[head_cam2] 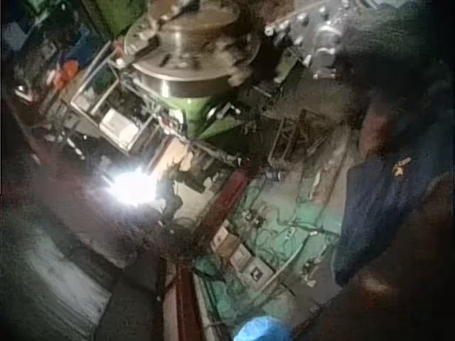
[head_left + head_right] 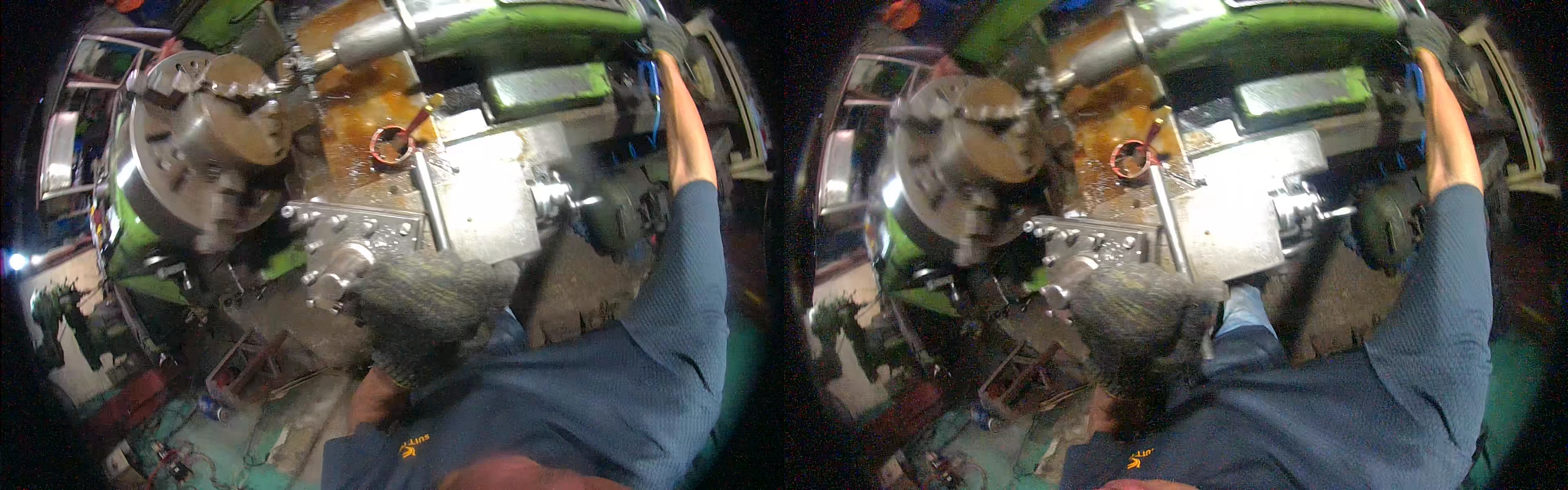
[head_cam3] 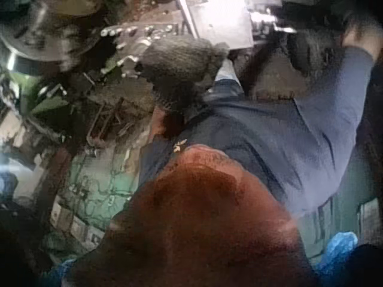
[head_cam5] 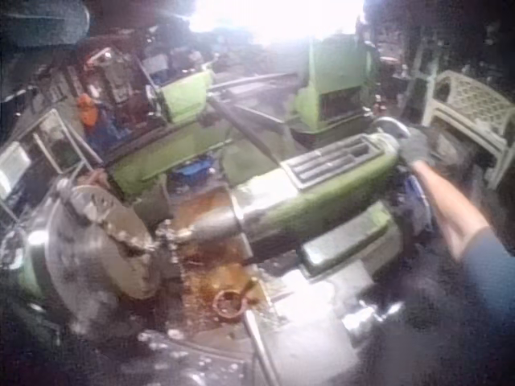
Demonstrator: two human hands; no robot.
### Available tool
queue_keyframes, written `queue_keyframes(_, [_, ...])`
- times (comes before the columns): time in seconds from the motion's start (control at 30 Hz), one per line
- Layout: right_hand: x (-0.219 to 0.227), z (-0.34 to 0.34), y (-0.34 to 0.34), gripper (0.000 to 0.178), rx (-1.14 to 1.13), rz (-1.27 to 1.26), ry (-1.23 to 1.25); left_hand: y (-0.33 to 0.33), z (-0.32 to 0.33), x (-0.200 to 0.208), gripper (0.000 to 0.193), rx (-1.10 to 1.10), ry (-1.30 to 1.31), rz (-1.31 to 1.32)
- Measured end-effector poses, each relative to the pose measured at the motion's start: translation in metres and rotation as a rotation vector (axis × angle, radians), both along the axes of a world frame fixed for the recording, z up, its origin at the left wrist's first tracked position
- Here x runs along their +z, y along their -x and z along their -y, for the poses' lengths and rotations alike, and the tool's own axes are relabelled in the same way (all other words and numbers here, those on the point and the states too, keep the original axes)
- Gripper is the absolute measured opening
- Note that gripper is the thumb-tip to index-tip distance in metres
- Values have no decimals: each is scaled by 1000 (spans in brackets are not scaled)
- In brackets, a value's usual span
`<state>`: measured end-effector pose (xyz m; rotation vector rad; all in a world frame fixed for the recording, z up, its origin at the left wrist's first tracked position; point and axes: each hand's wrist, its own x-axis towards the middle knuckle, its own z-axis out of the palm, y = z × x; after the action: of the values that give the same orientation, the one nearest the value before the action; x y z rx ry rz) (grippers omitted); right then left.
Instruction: The person operates a green metal lathe in a workshop, machining a cylindrical metal workpiece. They adjust the tool post and cross-slide, engage the cutting tool, and apply cutting fluid to the workpiece while the lathe is running.
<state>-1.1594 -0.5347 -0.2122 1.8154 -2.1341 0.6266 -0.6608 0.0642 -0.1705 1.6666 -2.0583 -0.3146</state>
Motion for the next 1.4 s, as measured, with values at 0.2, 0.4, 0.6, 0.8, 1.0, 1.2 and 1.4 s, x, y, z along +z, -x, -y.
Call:
queue_keyframes(0.2, [0, -36, -81, 23, -2, 61, 548, -6, -10, 6, 26, 13, -46, 22])
queue_keyframes(0.4, [0, -37, -84, 23, 66, 191, 412, -9, -12, 10, 23, 13, -67, 44])
queue_keyframes(0.6, [-44, 16, -4, 34, -212, -800, 536, -11, -10, 9, 21, -27, -59, 22])
queue_keyframes(0.8, [-41, 21, -42, 33, -600, -831, 569, -12, -12, 21, 19, -10, -62, 34])
queue_keyframes(1.0, [-6, -15, -13, 48, -6, 45, 100, -10, 2, 32, 17, -13, -18, 39])
queue_keyframes(1.2, [4, -7, -40, 47, 185, 25, 12, -6, 14, 53, 16, 46, 103, 22])
queue_keyframes(1.4, [-9, -37, 7, 46, 261, 164, -36, -3, 42, 112, 14, 103, 252, 18])
